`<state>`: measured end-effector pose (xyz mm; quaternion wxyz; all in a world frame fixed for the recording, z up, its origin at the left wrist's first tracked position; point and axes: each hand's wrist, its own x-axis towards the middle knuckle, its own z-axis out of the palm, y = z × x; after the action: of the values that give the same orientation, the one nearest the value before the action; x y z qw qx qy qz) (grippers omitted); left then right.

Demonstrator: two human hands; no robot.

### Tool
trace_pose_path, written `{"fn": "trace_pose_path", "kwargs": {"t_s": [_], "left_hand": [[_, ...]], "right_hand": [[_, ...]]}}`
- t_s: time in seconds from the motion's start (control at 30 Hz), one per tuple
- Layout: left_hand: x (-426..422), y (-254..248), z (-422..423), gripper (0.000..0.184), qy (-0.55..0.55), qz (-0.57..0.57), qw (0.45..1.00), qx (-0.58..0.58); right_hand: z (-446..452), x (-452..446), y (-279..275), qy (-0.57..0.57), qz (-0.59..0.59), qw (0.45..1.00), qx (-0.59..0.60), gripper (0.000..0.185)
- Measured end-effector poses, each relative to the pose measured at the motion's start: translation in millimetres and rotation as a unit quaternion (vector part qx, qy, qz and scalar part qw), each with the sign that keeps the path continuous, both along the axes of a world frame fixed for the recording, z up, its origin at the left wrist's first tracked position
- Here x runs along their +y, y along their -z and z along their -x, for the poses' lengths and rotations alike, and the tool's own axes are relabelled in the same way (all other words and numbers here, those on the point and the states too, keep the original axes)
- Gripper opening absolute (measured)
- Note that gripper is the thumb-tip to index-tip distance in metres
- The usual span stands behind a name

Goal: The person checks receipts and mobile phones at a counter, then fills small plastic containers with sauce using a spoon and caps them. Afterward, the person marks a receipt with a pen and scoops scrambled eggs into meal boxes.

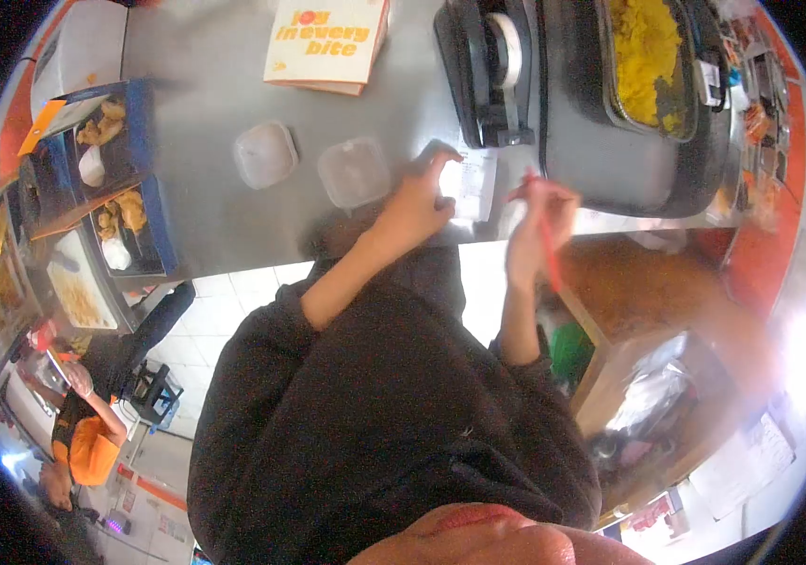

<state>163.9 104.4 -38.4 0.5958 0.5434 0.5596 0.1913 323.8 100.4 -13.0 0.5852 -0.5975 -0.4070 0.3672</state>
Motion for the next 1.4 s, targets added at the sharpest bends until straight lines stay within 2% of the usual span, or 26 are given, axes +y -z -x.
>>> {"fn": "trace_pose_path", "kwargs": {"t_s": [0.07, 0.17, 0.33, 0.43, 0.5, 0.53, 0.6, 0.63, 0.67, 0.73, 0.8, 0.83, 0.87, 0.9, 0.97, 1.0, 1.07, 1.2, 1.27, 1.33, 1.4], "left_hand": [[-1, 4, 1, 0.056, -0.007, -0.025, 1.0, -0.002], [-5, 4, 1, 0.053, -0.024, -0.033, 0.999, -0.009], [-7, 7, -1, 0.051, -0.012, -0.016, 1.0, -0.008], [-11, 11, -3, 0.051, -0.038, -0.054, 0.998, -0.024], [-11, 8, -1, 0.05, -0.037, -0.067, 0.996, -0.033], [-11, 7, 0, 0.05, -0.035, -0.068, 0.997, -0.032], [-10, 4, 2, 0.049, -0.027, -0.072, 0.997, -0.029], [-10, 4, 2, 0.049, -0.028, -0.073, 0.997, -0.028], [-10, 3, 2, 0.048, -0.032, -0.07, 0.996, -0.035], [-12, 3, 2, 0.048, -0.032, -0.069, 0.996, -0.045], [-9, 7, 2, 0.055, -0.006, -0.054, 0.999, 0.003], [-10, 8, 2, 0.055, -0.01, -0.057, 0.998, 0.004], [-11, 9, 1, 0.055, -0.009, -0.031, 0.999, -0.013], [-9, 10, 2, 0.054, -0.01, -0.009, 1.0, -0.028], [-9, 12, 2, 0.054, -0.01, -0.034, 0.999, -0.018], [-9, 13, 1, 0.053, -0.007, -0.052, 0.999, -0.011], [-15, 17, 0, 0.05, -0.023, -0.097, 0.995, 0.001], [-33, 2, 4, 0.045, -0.011, -0.092, 0.996, 0.002], [-52, -5, 9, 0.044, -0.031, -0.146, 0.989, -0.002], [-62, -21, 25, 0.041, -0.028, -0.148, 0.989, -0.012], [-69, -42, 47, 0.037, -0.016, -0.148, 0.988, -0.032]], "right_hand": [[6, -29, 20, -0.05, 0.088, 0.994, -0.051, 0.009], [19, -54, 38, -0.017, 0.146, 0.989, -0.029, 0.011], [28, -50, 39, -0.018, 0.121, 0.991, -0.05, 0.012], [26, -49, 37, -0.003, 0.129, 0.989, -0.076, 0.011], [27, -50, 37, -0.077, 0.188, 0.97, -0.133, 0.01], [28, -51, 34, -0.075, 0.188, 0.97, -0.131, 0.01], [33, -49, 28, 0.011, 0.14, 0.988, -0.058, 0.011], [32, -48, 27, 0.007, 0.151, 0.988, -0.037, 0.01], [31, -47, 25, 0.007, 0.151, 0.988, -0.036, 0.01], [28, -45, 20, -0.031, 0.159, 0.979, -0.124, 0.009], [11, -33, 30, 0.067, 0.011, 0.989, -0.131, 0.01], [8, -16, 12, 0.102, -0.007, 0.992, -0.077, 0.015], [-1, 2, 0, 0.117, -0.031, 0.985, -0.126, 0.014], [-2, 22, -18, 0.097, -0.049, 0.986, -0.123, 0.015], [5, 72, -49, -0.018, -0.052, 0.997, -0.051, 0.021], [11, 96, -59, -0.073, -0.072, 0.988, -0.114, 0.025], [19, 149, -50, -0.108, -0.074, 0.958, -0.255, 0.029], [33, 202, -39, -0.196, 0.013, 0.937, -0.29, 0.032], [36, 211, -36, -0.19, 0.017, 0.906, -0.378, 0.043], [36, 216, -39, -0.192, 0.054, 0.925, -0.322, 0.053], [37, 199, -56, -0.13, 0.035, 0.909, -0.395, 0.065]]}}
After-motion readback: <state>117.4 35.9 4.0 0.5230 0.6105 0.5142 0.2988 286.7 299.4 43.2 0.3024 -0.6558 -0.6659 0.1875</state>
